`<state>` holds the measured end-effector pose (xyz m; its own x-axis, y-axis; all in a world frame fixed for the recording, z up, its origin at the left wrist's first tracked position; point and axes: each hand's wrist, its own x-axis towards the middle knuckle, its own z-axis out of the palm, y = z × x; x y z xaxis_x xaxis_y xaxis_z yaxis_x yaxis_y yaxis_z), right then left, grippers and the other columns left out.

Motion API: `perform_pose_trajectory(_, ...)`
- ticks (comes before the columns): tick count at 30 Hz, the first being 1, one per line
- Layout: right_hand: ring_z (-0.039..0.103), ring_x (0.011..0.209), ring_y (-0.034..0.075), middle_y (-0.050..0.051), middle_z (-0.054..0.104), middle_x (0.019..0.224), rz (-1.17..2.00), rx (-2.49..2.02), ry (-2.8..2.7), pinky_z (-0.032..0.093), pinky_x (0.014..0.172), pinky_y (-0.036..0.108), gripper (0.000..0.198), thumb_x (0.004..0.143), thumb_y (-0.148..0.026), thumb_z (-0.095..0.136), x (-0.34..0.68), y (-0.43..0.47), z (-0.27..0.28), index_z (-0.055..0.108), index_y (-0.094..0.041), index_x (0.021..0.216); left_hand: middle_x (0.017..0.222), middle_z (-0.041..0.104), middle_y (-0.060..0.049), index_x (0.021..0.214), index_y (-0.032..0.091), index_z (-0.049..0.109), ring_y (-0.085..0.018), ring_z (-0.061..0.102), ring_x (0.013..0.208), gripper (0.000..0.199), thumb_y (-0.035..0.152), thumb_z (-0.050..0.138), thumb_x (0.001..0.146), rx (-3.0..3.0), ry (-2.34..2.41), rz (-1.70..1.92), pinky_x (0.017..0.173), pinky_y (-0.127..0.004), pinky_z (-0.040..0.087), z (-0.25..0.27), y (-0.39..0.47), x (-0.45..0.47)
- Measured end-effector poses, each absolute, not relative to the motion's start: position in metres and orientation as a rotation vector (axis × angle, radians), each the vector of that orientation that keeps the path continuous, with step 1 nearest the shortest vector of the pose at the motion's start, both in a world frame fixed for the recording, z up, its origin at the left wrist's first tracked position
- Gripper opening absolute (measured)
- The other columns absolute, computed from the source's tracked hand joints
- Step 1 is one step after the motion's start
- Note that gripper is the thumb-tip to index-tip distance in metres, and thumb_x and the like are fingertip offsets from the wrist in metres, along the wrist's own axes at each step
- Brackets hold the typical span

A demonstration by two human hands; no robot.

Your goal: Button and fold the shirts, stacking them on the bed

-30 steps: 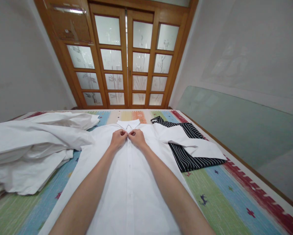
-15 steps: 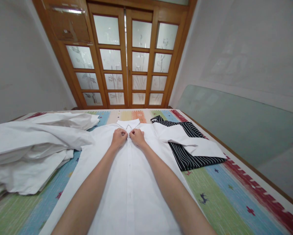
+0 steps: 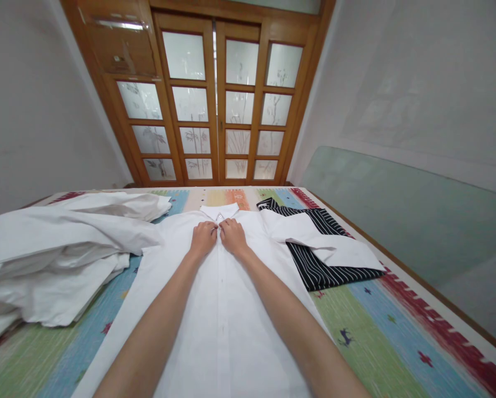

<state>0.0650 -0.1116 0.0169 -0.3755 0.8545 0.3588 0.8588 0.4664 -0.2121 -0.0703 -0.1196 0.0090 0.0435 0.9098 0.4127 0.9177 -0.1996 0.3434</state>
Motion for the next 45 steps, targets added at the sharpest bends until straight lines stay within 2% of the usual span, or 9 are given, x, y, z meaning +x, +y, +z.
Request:
perform_pose_trajectory(3, 0.050, 0.123, 0.024, 0.012, 0.059, 0.135, -0.011, -1.434, -2.385, 0.038, 0.101, 0.037, 0.035, 0.098, -0.021, 0.038, 0.066, -0.116, 0.015, 0.061, -0.015, 0.123, 0.115, 0.071, -0.009, 0.106, 0.021, 0.068, -0.026, 0.062, 0.109, 0.027, 0.018, 0.046, 0.090, -2.273, -1.974, -0.772, 0.095, -0.040, 0.045, 0.012, -0.126, -0.070)
perform_pose_trajectory(6, 0.038, 0.139, 0.024, 0.011, 0.043, 0.152, 0.032, -1.429, -2.447, 0.028, 0.112, 0.040, 0.046, 0.101, -0.030, 0.032, 0.073, -0.122, 0.013, 0.048, -0.014, 0.142, 0.117, 0.070, -0.010, 0.113, 0.020, 0.064, -0.025, 0.063, 0.110, 0.029, 0.021, 0.043, 0.093, -2.297, -1.955, -0.684, 0.096, -0.038, 0.044, 0.014, -0.131, -0.072)
perform_pose_trajectory(11, 0.023, 0.148, 0.028, 0.009, 0.026, 0.161, 0.115, -1.466, -2.543, 0.018, 0.117, 0.049, 0.058, 0.103, -0.045, 0.025, 0.086, -0.135, 0.012, 0.035, -0.018, 0.152, 0.128, 0.065, -0.014, 0.124, 0.017, 0.058, -0.024, 0.059, 0.121, 0.036, 0.022, 0.036, 0.096, -2.365, -1.912, -0.581, 0.102, -0.038, 0.042, 0.012, -0.138, -0.073)
perform_pose_trajectory(18, 0.018, 0.150, 0.029, 0.010, 0.021, 0.162, 0.119, -1.456, -2.598, 0.015, 0.119, 0.050, 0.061, 0.102, -0.047, 0.023, 0.096, -0.151, 0.014, 0.031, -0.016, 0.154, 0.151, 0.043, -0.019, 0.141, 0.008, 0.046, -0.030, 0.035, 0.143, 0.050, 0.024, 0.030, 0.097, -2.410, -1.907, -0.370, 0.115, -0.050, 0.029, 0.009, -0.156, -0.072)
perform_pose_trajectory(26, 0.021, 0.149, 0.029, 0.013, 0.027, 0.160, 0.128, -1.310, -2.642, 0.017, 0.119, 0.050, 0.055, 0.103, -0.036, 0.026, 0.109, -0.169, 0.013, 0.035, -0.010, 0.151, 0.150, 0.047, -0.010, 0.137, 0.023, 0.055, -0.030, 0.037, 0.142, 0.045, 0.033, 0.038, 0.097, -2.539, -1.827, -0.404, 0.115, -0.055, 0.030, 0.013, -0.185, -0.079)
perform_pose_trajectory(31, 0.035, 0.143, 0.025, 0.016, 0.043, 0.151, 0.229, -1.201, -2.574, 0.024, 0.115, 0.045, 0.043, 0.100, -0.026, 0.038, 0.113, -0.170, 0.018, 0.053, -0.012, 0.138, 0.136, 0.061, -0.009, 0.121, 0.025, 0.068, -0.027, 0.052, 0.131, 0.036, 0.033, 0.046, 0.094, -2.593, -1.673, -0.594, 0.112, -0.049, 0.038, 0.009, -0.188, -0.083)
perform_pose_trajectory(36, 0.056, 0.119, 0.021, 0.011, 0.067, 0.123, 0.316, -1.226, -2.398, 0.038, 0.101, 0.034, 0.031, 0.100, -0.031, 0.044, 0.109, -0.171, 0.026, 0.072, -0.019, 0.105, 0.126, 0.068, -0.008, 0.108, 0.024, 0.073, -0.025, 0.060, 0.120, 0.032, 0.029, 0.048, 0.090, -2.646, -1.593, -0.755, 0.107, -0.043, 0.044, 0.008, -0.190, -0.079)
perform_pose_trajectory(39, 0.060, 0.105, 0.021, 0.010, 0.072, 0.103, 0.303, -1.307, -2.253, 0.041, 0.092, 0.031, 0.024, 0.093, -0.035, 0.057, 0.098, -0.171, 0.033, 0.072, -0.017, 0.088, 0.120, 0.070, -0.008, 0.105, 0.023, 0.072, -0.024, 0.062, 0.115, 0.029, 0.023, 0.050, 0.086, -2.654, -1.643, -0.810, 0.104, -0.040, 0.045, 0.009, -0.193, -0.073)
perform_pose_trajectory(45, 0.059, 0.071, 0.013, 0.003, 0.069, 0.073, 0.667, -1.481, -1.950, 0.042, 0.065, 0.021, 0.017, 0.083, -0.025, 0.062, 0.076, -0.164, 0.044, 0.063, -0.016, 0.068, 0.107, 0.070, -0.009, 0.099, 0.021, 0.069, -0.024, 0.062, 0.104, 0.026, 0.017, 0.051, 0.081, -2.601, -1.789, -0.923, 0.094, -0.038, 0.048, 0.014, -0.195, -0.066)
